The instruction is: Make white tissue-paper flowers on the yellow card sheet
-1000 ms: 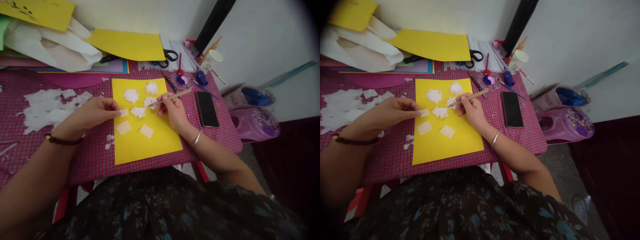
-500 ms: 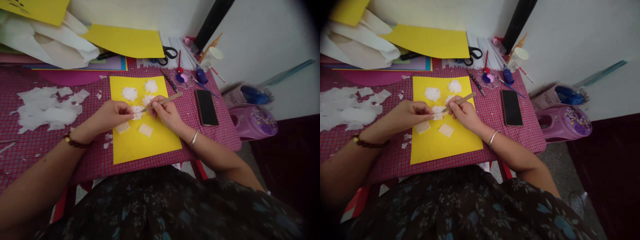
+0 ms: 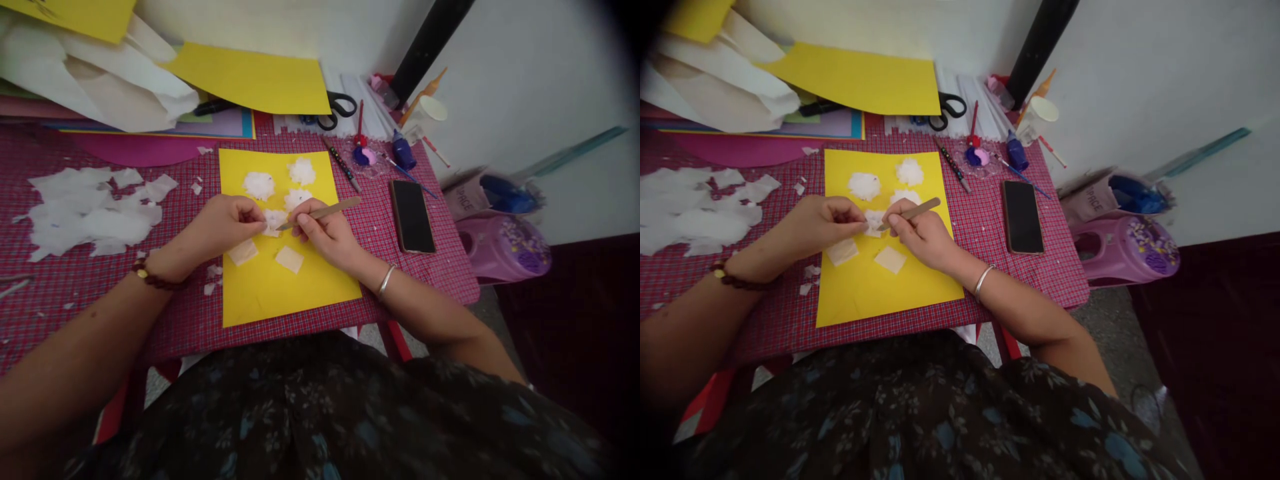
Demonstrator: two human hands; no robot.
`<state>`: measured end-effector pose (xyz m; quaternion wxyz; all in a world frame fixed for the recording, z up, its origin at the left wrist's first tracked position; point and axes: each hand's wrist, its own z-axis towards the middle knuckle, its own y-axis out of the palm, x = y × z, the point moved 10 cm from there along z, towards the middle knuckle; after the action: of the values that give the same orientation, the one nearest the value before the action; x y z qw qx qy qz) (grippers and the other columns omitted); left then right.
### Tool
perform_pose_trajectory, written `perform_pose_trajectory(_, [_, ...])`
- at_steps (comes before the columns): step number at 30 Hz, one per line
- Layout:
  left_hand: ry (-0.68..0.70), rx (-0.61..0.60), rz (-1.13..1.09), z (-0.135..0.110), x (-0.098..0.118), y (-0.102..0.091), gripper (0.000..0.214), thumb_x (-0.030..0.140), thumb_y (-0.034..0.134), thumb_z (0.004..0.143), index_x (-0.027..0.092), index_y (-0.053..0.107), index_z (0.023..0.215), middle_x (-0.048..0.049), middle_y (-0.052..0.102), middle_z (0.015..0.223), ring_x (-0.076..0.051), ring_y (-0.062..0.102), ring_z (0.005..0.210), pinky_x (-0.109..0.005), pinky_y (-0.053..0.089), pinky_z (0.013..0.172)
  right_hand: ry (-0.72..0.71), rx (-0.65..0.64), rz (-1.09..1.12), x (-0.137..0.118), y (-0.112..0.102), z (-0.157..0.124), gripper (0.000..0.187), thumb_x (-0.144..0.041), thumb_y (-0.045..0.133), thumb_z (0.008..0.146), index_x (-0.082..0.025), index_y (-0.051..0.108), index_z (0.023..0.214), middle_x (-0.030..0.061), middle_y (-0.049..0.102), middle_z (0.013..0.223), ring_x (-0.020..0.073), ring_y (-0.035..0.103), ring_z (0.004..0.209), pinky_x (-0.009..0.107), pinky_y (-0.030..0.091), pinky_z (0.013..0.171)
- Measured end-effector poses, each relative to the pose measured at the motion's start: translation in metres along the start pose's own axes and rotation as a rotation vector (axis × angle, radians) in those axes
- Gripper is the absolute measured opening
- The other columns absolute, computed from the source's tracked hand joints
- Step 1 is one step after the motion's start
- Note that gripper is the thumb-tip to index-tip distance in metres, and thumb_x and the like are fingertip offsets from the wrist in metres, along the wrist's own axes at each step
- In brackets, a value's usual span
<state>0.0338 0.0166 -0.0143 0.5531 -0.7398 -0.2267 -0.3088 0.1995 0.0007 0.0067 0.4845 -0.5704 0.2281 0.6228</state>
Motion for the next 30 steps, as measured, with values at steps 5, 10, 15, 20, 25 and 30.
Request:
perform_pose_trajectory(5, [0.008,0.016,-0.001,0.000,0.001,0.000,0.025,0.044,0.062,0.076,0.021,0.069,0.077,-0.0072,0.072,0.077,-0.021,0.062,0.072,-0.031,0.042,0.062,0.003,-0.032,-0.070,0.006,0.004,0.000,0.042,-0.060,0.045,0.110,-0.023,0.064,0.101,0.0042,0.066,0.093,0.0171,0.062,0.082,0.033,0.052,0.075])
perform_pose_trajectory(10, [0.005,0.002,-0.005,0.000,0.003,0.002,0.027,0.045,0.061,0.075,0.020,0.069,0.078,-0.0077,0.074,0.079,-0.021,0.063,0.075,-0.031,0.045,0.066,-0.020,-0.045,-0.106,0.005,0.007,0.000,0.041,-0.058,0.044,0.111,-0.024,0.064,0.101,0.0052,0.067,0.095,0.0189,0.064,0.086,0.034,0.053,0.077])
perform_pose_trajectory(15, [0.029,0.004,0.001,0.003,0.002,0.002,0.027,0.045,0.062,0.075,0.020,0.070,0.082,-0.0058,0.074,0.078,-0.020,0.064,0.076,-0.030,0.046,0.068,-0.083,-0.093,-0.299,-0.003,0.010,-0.002,0.033,-0.045,0.042,0.114,-0.023,0.065,0.107,0.0065,0.069,0.100,0.0215,0.065,0.095,0.037,0.053,0.086])
perform_pose_trajectory(20, [0.079,0.035,-0.030,0.005,-0.003,0.002,0.030,0.041,0.064,0.077,0.020,0.066,0.099,-0.0042,0.071,0.079,-0.019,0.062,0.070,-0.031,0.046,0.065,-0.209,-0.282,-0.702,-0.014,0.032,-0.016,0.024,-0.024,0.044,0.113,-0.023,0.068,0.109,0.0075,0.070,0.109,0.0215,0.062,0.093,0.035,0.045,0.077])
perform_pose_trajectory(25, [0.097,0.045,0.026,0.004,0.000,0.005,0.035,0.041,0.067,0.079,0.021,0.061,0.107,-0.0032,0.070,0.081,-0.020,0.063,0.070,-0.032,0.045,0.064,-0.319,-0.438,-0.973,-0.022,0.053,-0.027,0.028,-0.019,0.041,0.113,-0.022,0.070,0.110,0.0091,0.070,0.110,0.0221,0.056,0.089,0.035,0.036,0.070])
perform_pose_trajectory(30, [0.059,0.095,0.142,-0.001,0.010,0.003,0.028,0.037,0.067,0.082,0.022,0.062,0.106,-0.0016,0.069,0.080,-0.019,0.061,0.070,-0.032,0.042,0.065,-0.323,-0.411,-0.905,-0.030,0.048,-0.030,0.029,-0.020,0.042,0.113,-0.021,0.070,0.107,0.0086,0.070,0.105,0.0211,0.057,0.087,0.034,0.038,0.070])
